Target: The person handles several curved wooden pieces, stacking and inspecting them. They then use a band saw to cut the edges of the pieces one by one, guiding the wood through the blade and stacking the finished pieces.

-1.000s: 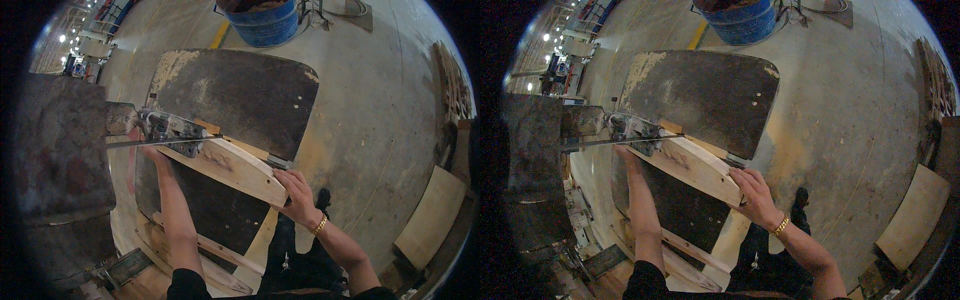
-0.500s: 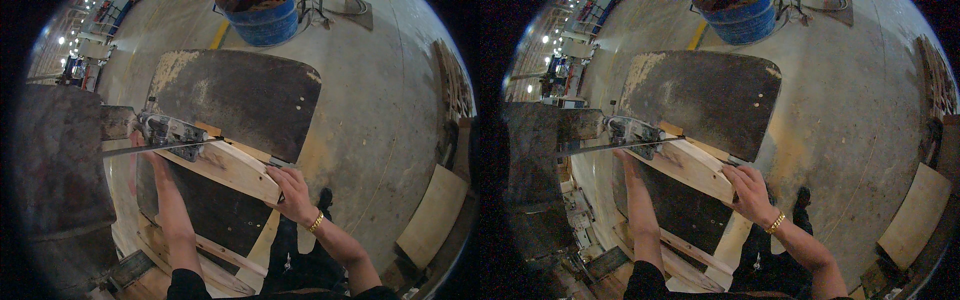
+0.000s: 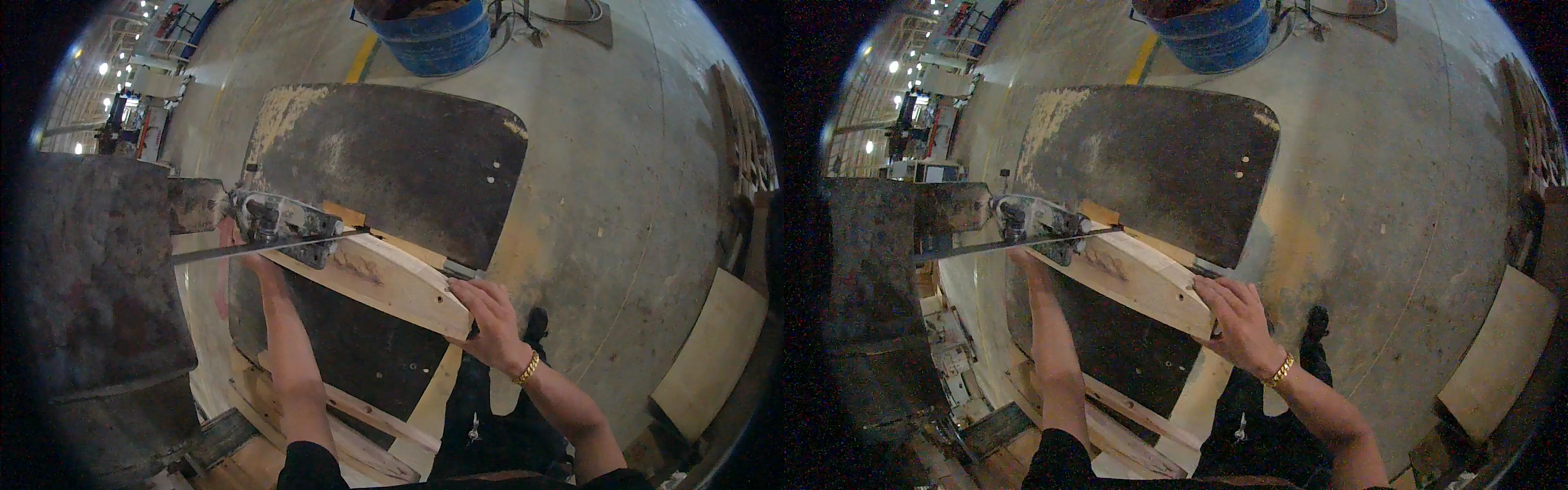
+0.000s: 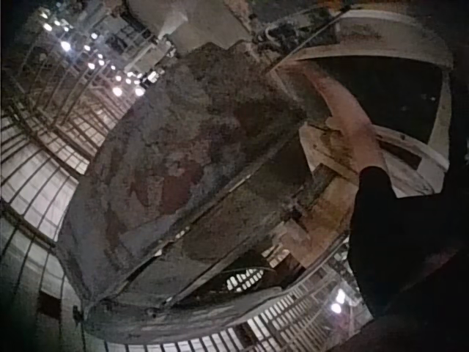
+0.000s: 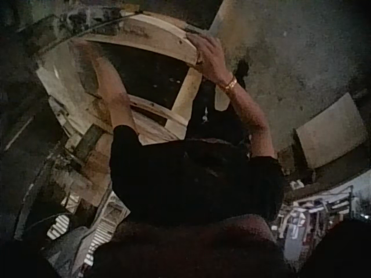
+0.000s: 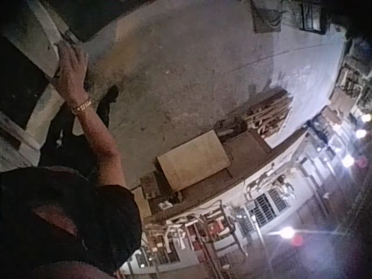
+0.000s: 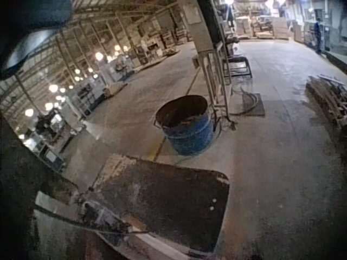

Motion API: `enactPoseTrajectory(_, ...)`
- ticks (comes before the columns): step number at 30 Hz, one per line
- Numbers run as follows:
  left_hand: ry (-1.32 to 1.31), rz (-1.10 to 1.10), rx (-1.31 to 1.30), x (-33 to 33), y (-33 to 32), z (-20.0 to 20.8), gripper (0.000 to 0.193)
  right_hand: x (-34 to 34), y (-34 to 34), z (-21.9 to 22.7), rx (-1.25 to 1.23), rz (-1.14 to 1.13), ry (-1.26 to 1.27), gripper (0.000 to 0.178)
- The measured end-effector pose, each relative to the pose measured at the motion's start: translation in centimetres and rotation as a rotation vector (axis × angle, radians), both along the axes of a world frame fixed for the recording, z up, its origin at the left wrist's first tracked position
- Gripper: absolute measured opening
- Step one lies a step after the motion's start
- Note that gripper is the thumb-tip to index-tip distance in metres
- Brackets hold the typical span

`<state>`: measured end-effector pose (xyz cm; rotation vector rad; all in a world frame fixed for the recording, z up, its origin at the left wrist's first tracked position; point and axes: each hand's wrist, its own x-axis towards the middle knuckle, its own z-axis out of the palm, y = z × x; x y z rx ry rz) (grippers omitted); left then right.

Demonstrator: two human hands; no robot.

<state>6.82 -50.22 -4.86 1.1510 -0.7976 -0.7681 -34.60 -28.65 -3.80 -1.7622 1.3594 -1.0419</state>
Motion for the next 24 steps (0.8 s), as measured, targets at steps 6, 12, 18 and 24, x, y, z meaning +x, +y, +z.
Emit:
enactPoseTrajectory(6, -0.028, -0.006, -0.006, 0.4, 0.2, -0.2, 0.041, 0.3, -0.1, 0.1, -0.004, 0.001, 0.018, 0.081)
enactPoseTrajectory(12, 0.045, -0.030, 0.037, -0.1, -0.3, 0.0, 0.041, 0.2, -0.5, -0.5, -0.029, 0.015, 0.007, 0.084)
enactPoseTrajectory(18, -0.053, -0.006, -0.010, 0.2, -0.5, 0.4, 0.040, 0.5, -0.5, -0.7, -0.062, 0.025, -0.005, 0.087)
enactPoseTrajectory(24, 0.002, 0.001, -0.025, 0.4, -0.8, 0.7, 0.038, 0.7, -1.0, -0.5, -0.073, -0.001, -0.018, 0.081)
